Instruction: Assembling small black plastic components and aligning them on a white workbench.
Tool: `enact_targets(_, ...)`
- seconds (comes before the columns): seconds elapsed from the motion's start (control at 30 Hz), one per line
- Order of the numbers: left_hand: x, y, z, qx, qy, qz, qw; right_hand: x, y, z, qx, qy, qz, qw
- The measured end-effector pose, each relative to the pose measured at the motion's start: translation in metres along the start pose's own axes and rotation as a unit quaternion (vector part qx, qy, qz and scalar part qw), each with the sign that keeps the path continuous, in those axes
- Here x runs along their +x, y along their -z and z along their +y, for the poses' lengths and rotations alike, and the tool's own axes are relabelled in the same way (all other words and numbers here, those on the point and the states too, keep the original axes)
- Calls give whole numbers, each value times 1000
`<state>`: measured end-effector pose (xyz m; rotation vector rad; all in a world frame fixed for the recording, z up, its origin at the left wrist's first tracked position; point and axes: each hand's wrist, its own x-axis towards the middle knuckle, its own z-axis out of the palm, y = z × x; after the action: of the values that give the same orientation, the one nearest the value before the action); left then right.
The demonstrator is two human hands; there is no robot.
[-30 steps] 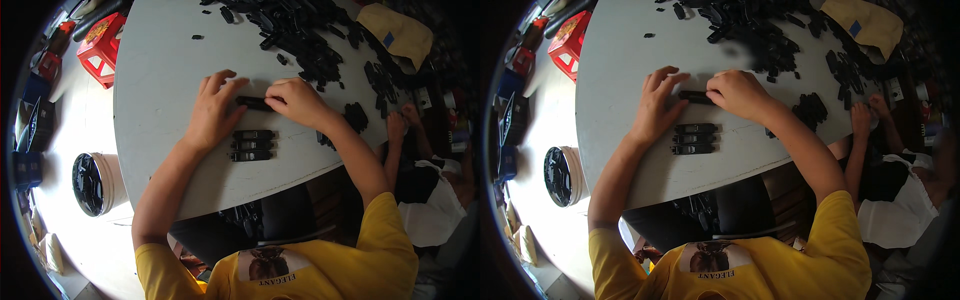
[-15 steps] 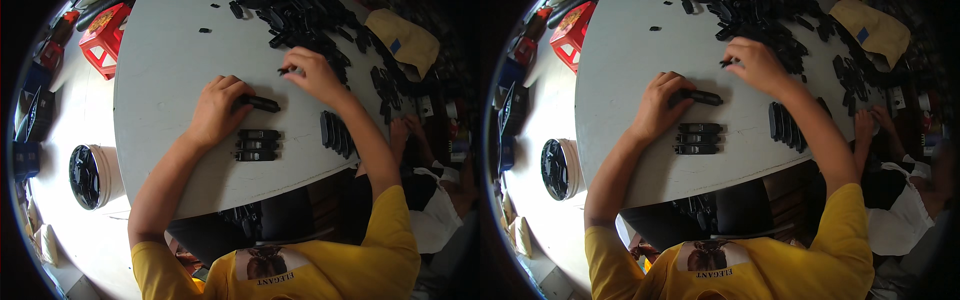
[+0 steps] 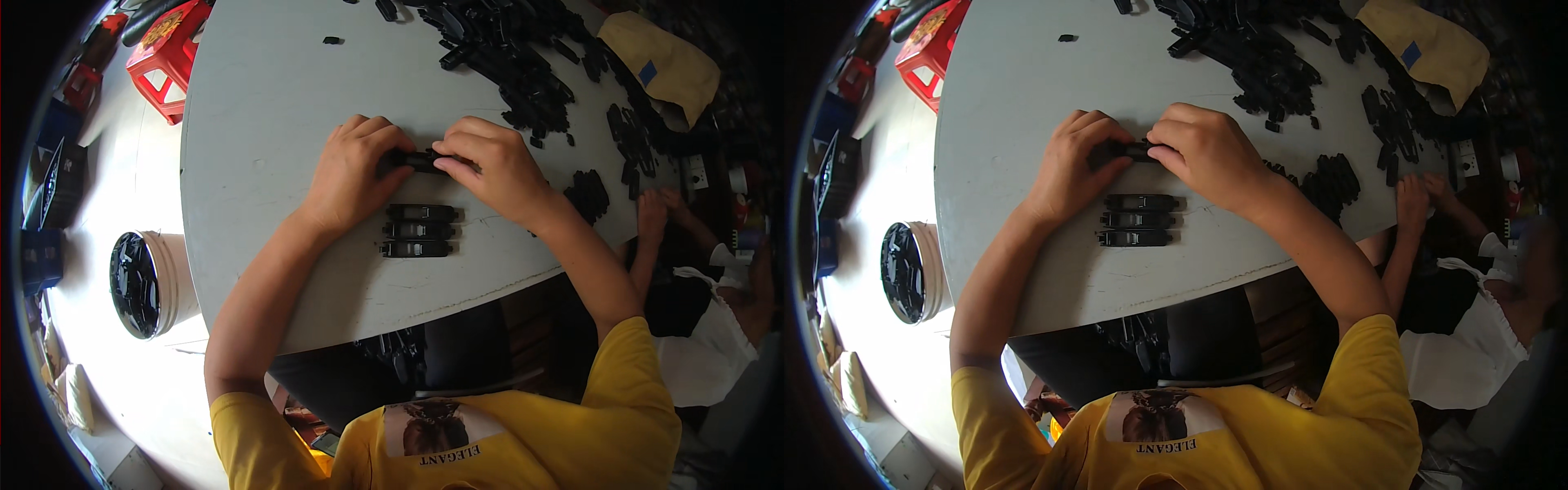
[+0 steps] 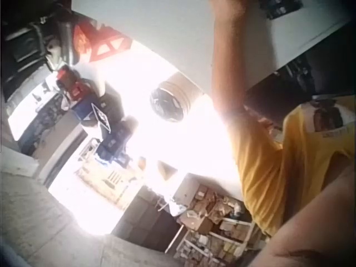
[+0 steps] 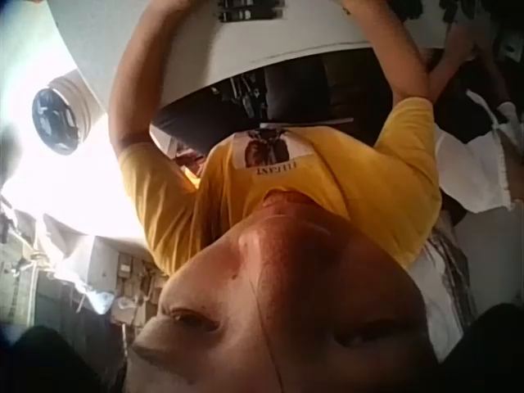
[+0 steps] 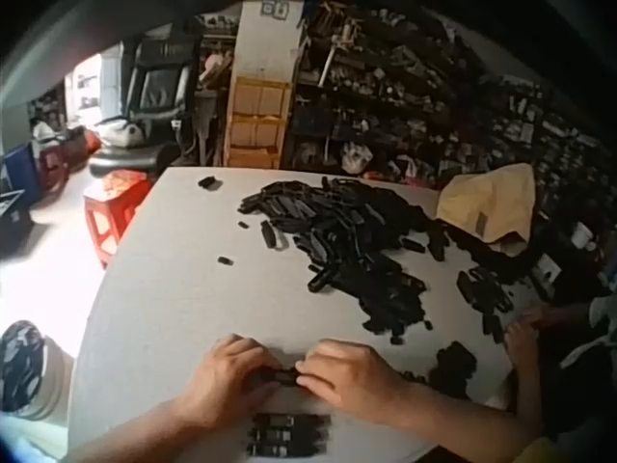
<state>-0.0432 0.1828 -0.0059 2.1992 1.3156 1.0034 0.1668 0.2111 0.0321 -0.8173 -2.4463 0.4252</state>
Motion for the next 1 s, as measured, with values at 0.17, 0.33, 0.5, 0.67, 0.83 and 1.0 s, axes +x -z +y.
enact_targets(0.17, -1, 1, -1, -7, -6, 0, 1000, 1, -7, 2, -6, 21, -4, 1000)
enact_targets(0.33, 0, 0, -3, -15, -19, 1, 1000, -1, -5, 1, 27, 17, 3, 999)
enact_targets(0.5, -1, 1, -3, -15, -10, -1, 1000, -1, -7, 1, -30, 57, 2, 998)
enact_targets(0.67, -1, 1, -2, -9, -13, 2, 1000, -4, -7, 0, -15, 39, 14, 999)
enact_targets(0.83, -2, 1, -3, -12, -10, -4, 1000, 6, -1, -4, 40, -16, -27, 999)
enact_targets(1.0, -3, 2, 2, -8, -11, -11, 1000, 23, 7, -5, 44, -142, -165, 975)
